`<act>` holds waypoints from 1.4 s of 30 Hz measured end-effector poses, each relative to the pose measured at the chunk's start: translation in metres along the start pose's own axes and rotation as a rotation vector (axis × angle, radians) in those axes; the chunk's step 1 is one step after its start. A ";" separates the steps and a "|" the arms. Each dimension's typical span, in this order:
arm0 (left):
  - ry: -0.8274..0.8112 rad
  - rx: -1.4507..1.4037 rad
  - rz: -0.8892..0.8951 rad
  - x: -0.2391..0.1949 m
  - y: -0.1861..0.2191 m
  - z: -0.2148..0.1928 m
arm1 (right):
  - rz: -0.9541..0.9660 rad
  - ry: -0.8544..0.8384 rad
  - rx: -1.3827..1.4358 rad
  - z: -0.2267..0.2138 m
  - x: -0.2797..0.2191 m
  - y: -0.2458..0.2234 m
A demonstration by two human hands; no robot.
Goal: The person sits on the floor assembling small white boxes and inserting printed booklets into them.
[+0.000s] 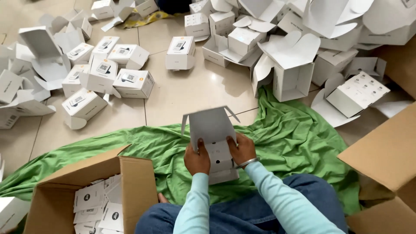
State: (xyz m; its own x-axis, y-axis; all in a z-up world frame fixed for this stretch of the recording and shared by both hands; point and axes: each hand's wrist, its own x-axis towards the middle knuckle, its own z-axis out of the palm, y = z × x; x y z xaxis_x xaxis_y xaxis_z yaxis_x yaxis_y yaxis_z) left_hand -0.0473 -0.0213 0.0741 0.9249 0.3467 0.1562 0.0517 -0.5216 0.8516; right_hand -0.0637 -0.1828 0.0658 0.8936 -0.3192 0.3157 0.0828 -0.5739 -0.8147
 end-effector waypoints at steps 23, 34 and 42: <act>-0.055 0.004 0.314 -0.011 -0.104 0.049 | -0.247 -0.040 -0.107 0.045 -0.039 0.106; -0.027 0.092 0.120 -0.020 -0.091 0.041 | -0.239 -0.036 -0.140 0.043 -0.041 0.097; -0.075 -0.126 0.034 -0.025 -0.069 0.030 | -0.263 -0.001 -0.072 0.040 -0.048 0.108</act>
State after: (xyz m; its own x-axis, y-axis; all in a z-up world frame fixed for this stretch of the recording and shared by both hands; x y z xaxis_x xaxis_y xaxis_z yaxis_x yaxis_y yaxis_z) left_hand -0.0628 -0.0172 -0.0033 0.9511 0.2686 0.1525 -0.0239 -0.4282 0.9034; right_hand -0.0802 -0.1986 -0.0567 0.8460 -0.1509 0.5114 0.2811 -0.6888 -0.6682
